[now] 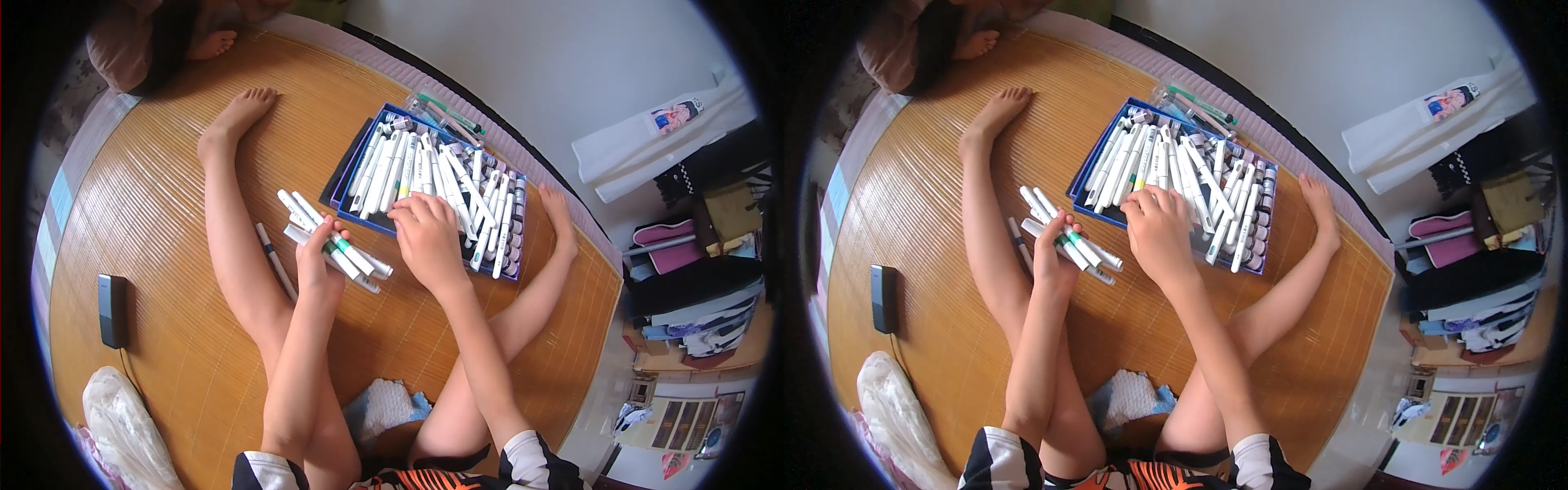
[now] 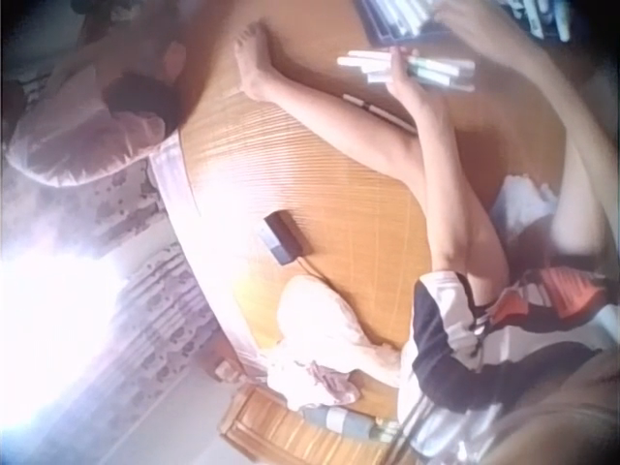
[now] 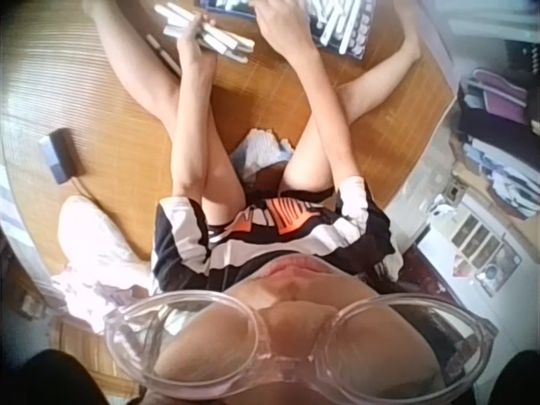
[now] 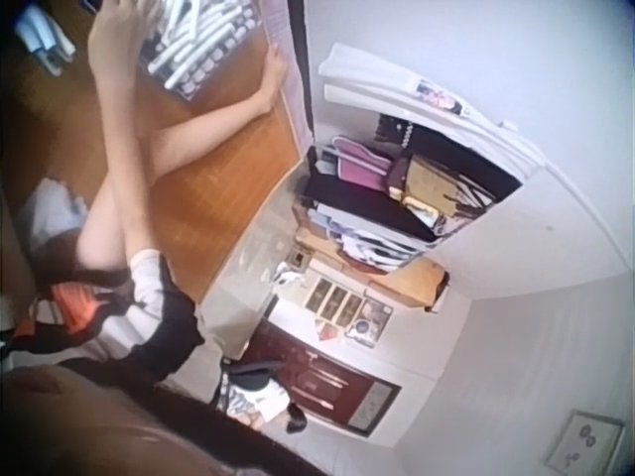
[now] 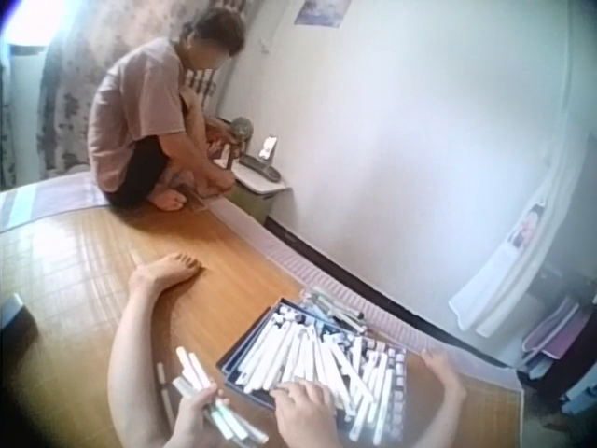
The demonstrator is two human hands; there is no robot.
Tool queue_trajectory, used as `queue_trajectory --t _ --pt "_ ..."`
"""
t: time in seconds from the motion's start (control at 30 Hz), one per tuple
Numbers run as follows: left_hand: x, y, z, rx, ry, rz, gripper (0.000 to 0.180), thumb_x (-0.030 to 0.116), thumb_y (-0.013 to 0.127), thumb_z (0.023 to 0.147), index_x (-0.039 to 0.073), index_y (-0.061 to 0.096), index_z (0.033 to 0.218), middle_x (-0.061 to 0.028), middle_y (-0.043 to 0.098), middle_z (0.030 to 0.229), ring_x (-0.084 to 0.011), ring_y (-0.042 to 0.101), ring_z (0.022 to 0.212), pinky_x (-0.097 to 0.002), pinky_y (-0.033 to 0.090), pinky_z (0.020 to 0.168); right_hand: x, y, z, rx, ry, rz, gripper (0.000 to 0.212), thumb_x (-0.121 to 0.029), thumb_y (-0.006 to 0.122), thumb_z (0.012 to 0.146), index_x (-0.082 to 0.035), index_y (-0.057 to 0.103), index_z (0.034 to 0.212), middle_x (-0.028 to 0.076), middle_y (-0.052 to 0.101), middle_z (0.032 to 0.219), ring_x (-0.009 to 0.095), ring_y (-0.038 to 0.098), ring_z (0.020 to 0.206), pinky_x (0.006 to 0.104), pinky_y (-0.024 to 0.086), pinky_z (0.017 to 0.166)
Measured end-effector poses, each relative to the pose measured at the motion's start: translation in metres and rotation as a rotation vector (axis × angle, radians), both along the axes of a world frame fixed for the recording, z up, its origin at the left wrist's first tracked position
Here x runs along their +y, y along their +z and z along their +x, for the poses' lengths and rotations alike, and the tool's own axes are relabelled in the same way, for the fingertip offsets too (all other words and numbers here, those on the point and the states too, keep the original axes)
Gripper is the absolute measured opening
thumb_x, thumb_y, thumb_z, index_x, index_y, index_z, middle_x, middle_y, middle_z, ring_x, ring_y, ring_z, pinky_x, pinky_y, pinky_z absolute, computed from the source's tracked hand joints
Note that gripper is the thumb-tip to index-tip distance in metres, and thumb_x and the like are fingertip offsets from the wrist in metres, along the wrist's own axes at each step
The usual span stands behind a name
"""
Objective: The person cleans markers by wiping them with a cloth, then sorts and arranges markers from a storage box onto the mat by hand.
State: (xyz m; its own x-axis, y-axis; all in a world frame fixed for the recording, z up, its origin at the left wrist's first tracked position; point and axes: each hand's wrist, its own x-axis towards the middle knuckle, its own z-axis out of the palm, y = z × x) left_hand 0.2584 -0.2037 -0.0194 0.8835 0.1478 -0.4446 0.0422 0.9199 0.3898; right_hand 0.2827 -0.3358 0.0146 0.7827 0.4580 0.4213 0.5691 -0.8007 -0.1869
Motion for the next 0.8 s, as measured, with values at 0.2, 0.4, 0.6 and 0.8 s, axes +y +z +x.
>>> queue_trajectory --t 0.2,0.4,0.6,0.8 --pt "-0.002 -0.007 0.002 -0.01 -0.007 0.009 0.016 0.008 0.047 0.069 0.006 0.039 0.082 -0.0024 0.045 0.063 -0.0112 0.045 0.056 -0.0232 0.038 0.053 0.009 0.013 0.011 0.134 -0.061 -0.03 0.019 -0.01 0.058 0.057 -0.008 0.05 0.074 0.002 0.047 0.077 0.019 0.042 0.08 0.0306 0.031 0.072" --pt "-0.01 -0.011 0.006 0.023 0.029 -0.093 0.016 0.003 0.047 0.068 0.002 0.038 0.081 -0.0062 0.045 0.066 -0.0133 0.046 0.058 -0.0212 0.04 0.053 0.013 0.011 0.024 0.254 -0.138 -0.067 0.037 -0.017 0.064 0.052 -0.004 0.052 0.084 0.009 0.043 0.08 0.023 0.043 0.078 0.0297 0.037 0.067" --pt "-0.011 -0.008 0.007 0.015 0.029 -0.089 0.017 0.004 0.049 0.067 0.002 0.039 0.081 -0.0059 0.046 0.065 -0.0129 0.046 0.058 -0.0209 0.04 0.052 0.015 0.02 0.029 0.368 -0.108 -0.146 0.032 -0.013 0.062 0.055 -0.003 0.05 0.083 0.011 0.042 0.082 0.025 0.045 0.075 0.0304 0.038 0.066" --pt "-0.011 -0.008 0.006 0.034 0.036 -0.095 0.016 0.004 0.049 0.067 0.002 0.039 0.08 -0.0058 0.046 0.066 -0.0128 0.046 0.058 -0.0211 0.04 0.053 0.019 0.006 0.024 0.246 -0.13 -0.287 0.022 -0.007 0.056 0.06 -0.002 0.049 0.08 0.013 0.041 0.088 0.026 0.045 0.076 0.0317 0.038 0.067"
